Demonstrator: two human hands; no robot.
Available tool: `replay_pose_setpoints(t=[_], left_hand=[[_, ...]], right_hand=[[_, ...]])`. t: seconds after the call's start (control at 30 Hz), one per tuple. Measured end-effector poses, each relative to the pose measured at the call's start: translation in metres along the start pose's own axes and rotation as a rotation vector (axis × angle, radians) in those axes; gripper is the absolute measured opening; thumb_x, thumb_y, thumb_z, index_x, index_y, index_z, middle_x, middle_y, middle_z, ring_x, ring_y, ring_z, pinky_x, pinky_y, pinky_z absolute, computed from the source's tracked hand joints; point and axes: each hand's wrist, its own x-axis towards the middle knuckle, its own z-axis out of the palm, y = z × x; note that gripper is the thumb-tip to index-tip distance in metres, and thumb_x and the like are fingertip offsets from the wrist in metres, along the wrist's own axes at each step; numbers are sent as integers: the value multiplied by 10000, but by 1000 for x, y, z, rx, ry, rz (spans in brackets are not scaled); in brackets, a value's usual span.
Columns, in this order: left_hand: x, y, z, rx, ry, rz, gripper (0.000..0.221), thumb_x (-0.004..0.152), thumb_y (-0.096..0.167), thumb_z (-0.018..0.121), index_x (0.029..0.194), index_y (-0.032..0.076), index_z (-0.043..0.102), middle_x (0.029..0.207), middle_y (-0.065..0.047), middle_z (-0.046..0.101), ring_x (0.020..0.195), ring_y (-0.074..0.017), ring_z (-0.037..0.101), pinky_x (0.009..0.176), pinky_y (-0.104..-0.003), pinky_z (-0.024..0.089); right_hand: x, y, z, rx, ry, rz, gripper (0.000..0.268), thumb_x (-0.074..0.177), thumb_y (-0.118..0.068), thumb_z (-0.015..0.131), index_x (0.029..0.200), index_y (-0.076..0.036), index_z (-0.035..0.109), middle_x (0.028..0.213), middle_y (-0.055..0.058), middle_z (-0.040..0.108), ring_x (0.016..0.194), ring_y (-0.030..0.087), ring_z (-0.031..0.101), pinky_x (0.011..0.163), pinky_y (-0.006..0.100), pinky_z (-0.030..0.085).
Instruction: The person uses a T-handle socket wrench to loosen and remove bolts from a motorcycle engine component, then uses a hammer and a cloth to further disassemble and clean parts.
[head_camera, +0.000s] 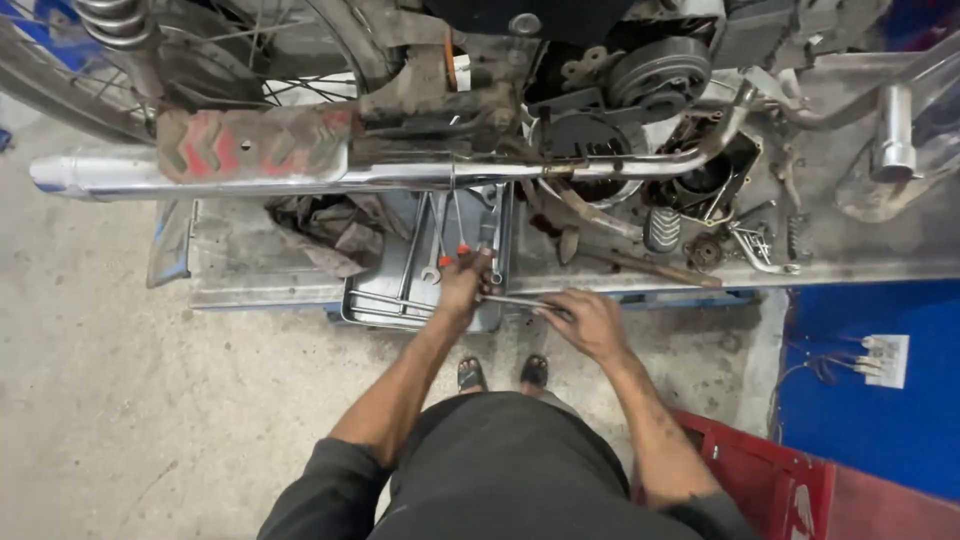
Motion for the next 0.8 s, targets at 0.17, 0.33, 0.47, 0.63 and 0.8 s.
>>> replay_pose_setpoints(t=[0.17, 0.33, 0.47, 0.63, 0.8], left_hand=[[-57, 12, 47, 74, -193, 201, 317, 953, 275, 673, 1066, -19, 707, 601, -67, 481, 444, -137, 508, 485, -341, 606], [-68, 38, 108, 67, -296, 272, 288, 971, 289, 624, 983, 12, 703, 600, -36, 495, 428, -121, 507, 461, -353, 577], [-83, 58, 165, -69, -304, 284, 295, 962, 223, 600, 1037, -49, 685, 614, -51, 500, 452, -129, 555, 485, -346, 613], [-90, 69, 214, -220, -366, 234, 275, 976, 240, 590, 959, -21, 673, 569, -6, 410, 442, -106, 423, 511, -340, 593], [-94, 70, 244, -145, -205, 306, 305, 949, 239, 619, 995, -49, 708, 611, -69, 547, 491, -152, 603, 448, -328, 598]], right_hand=[[-46, 20, -33, 92, 102, 83, 169, 831, -280, 795, 945, -155, 786, 846, 73, 762, 846, 285, 734, 749, 407, 592], [-74, 12, -110, 239, 300, 185, 187, 752, -98, 825, 933, -86, 778, 889, 139, 759, 905, 329, 720, 802, 421, 558], [-81, 62, -139, 717, 702, 295, 128, 865, -18, 758, 974, -5, 693, 763, 128, 655, 544, 140, 619, 401, 218, 507], [-69, 70, -177, 1074, 784, 98, 288, 924, -334, 731, 939, -62, 635, 616, 44, 555, 518, 90, 560, 390, 166, 398], [-49, 99, -199, 1133, 816, 110, 223, 999, -255, 654, 990, -33, 643, 601, 117, 576, 492, 134, 619, 353, 192, 460]])
